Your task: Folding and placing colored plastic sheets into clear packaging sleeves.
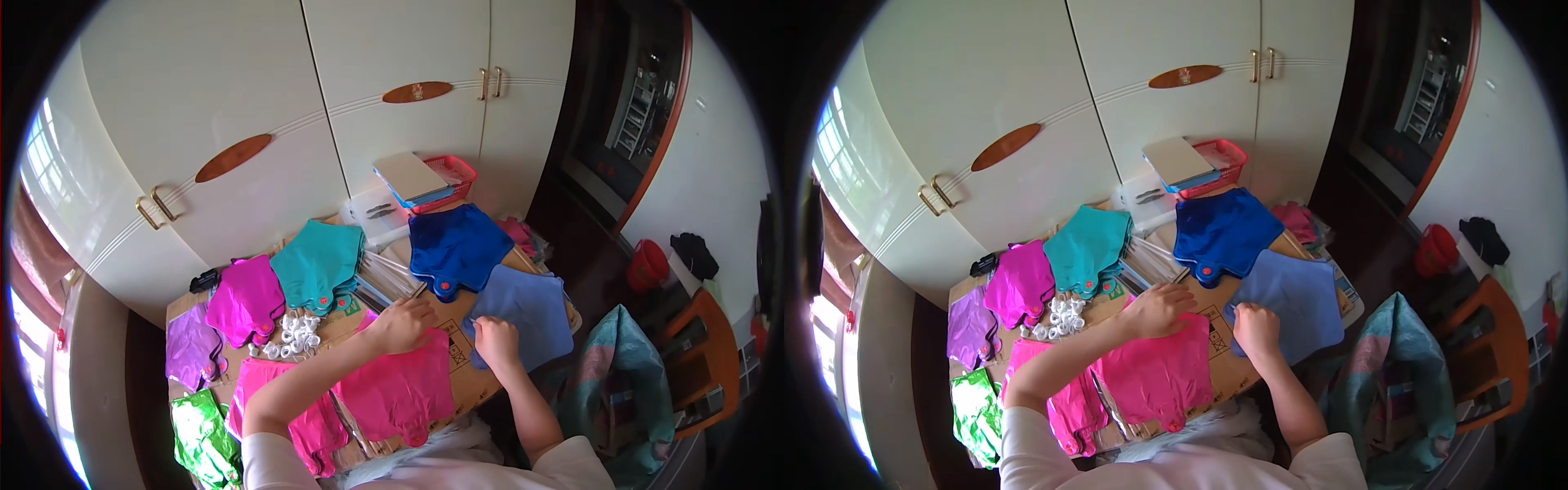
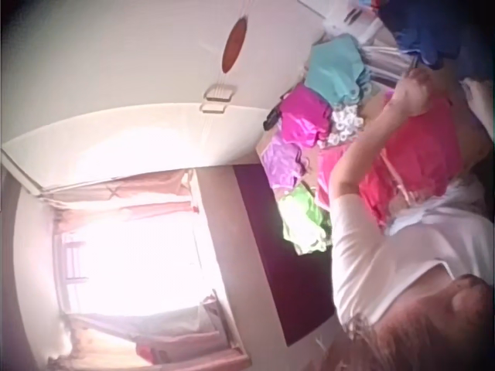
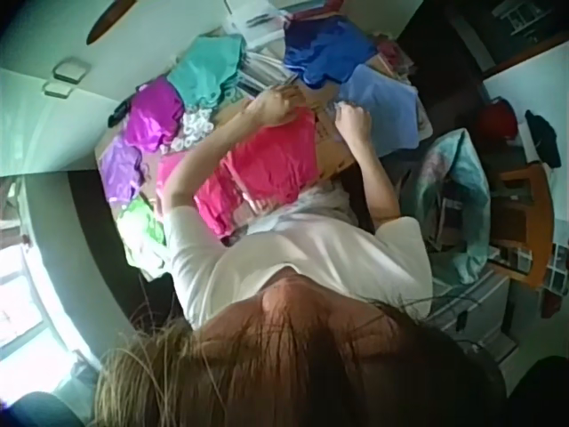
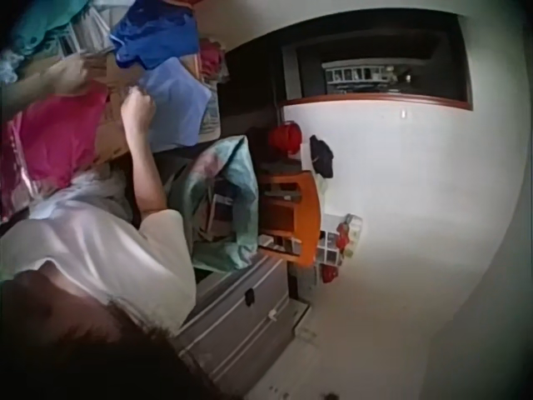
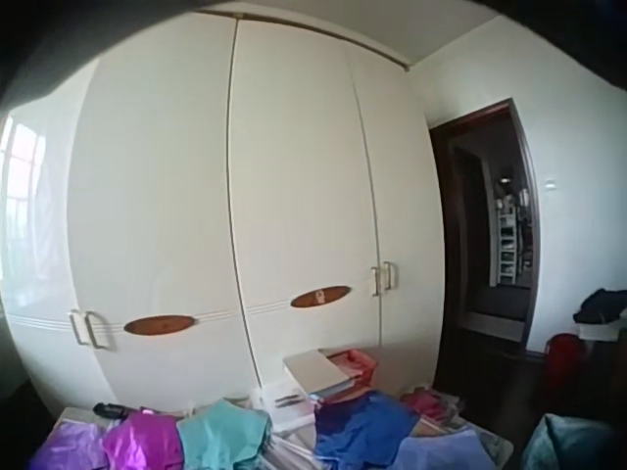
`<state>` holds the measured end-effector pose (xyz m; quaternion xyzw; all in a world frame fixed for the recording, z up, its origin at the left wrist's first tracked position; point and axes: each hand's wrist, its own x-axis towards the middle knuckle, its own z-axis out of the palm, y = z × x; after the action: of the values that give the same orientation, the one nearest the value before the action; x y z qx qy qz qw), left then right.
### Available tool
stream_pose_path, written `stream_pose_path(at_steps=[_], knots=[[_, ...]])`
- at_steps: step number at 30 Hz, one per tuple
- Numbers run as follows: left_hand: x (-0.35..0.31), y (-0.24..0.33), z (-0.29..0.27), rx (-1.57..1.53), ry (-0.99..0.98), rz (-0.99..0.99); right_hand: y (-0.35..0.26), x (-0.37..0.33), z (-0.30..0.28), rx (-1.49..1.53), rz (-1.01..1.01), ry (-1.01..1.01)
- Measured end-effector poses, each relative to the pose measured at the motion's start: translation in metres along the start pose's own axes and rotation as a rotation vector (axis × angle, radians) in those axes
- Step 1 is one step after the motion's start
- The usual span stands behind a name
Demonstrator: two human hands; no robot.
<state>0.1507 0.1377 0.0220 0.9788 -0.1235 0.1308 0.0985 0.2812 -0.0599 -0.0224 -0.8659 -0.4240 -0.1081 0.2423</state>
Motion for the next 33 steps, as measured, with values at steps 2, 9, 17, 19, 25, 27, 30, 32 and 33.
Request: stream_pose_path(at_steps=[2, 9, 17, 19, 25, 27, 30, 32, 33], knots=[[0.016, 0.004, -0.001, -0.09, 0.077, -0.073, 0.007, -0.001, 0.001, 0.122, 0.031, 0.066], [0.042, 0.034, 0.04, -0.125, 0.186, 0.036, 0.025, -0.003, 0.0, 0.555, 0.307, 0.04], [0.053, 0.041, 0.057, -0.094, 0.017, -0.032, 0.046, 0.0, -0.006, 0.787, 0.414, -0.069], [0.055, 0.046, 0.05, 0.019, 0.039, -0.007, 0.059, -0.001, 0.002, 1.036, 0.417, -0.066], [0.053, 0.031, 0.073, 0.157, 0.079, 0.249, 0.072, -0.006, -0.008, 1.357, 0.627, 0.044], [0.055, 0.033, 0.076, 0.133, 0.099, 0.247, 0.097, -0.015, -0.014, 1.331, 0.685, 0.199], [0.054, 0.034, 0.079, 0.113, 0.111, 0.226, 0.137, -0.02, -0.056, 1.068, 0.821, 0.581], [0.049, 0.032, 0.08, 0.115, 0.101, 0.203, 0.153, -0.015, -0.111, 0.933, 0.673, 0.827], [0.05, 0.033, 0.081, 0.114, 0.097, 0.205, 0.179, -0.015, -0.133, 1.018, 0.535, 0.937]])
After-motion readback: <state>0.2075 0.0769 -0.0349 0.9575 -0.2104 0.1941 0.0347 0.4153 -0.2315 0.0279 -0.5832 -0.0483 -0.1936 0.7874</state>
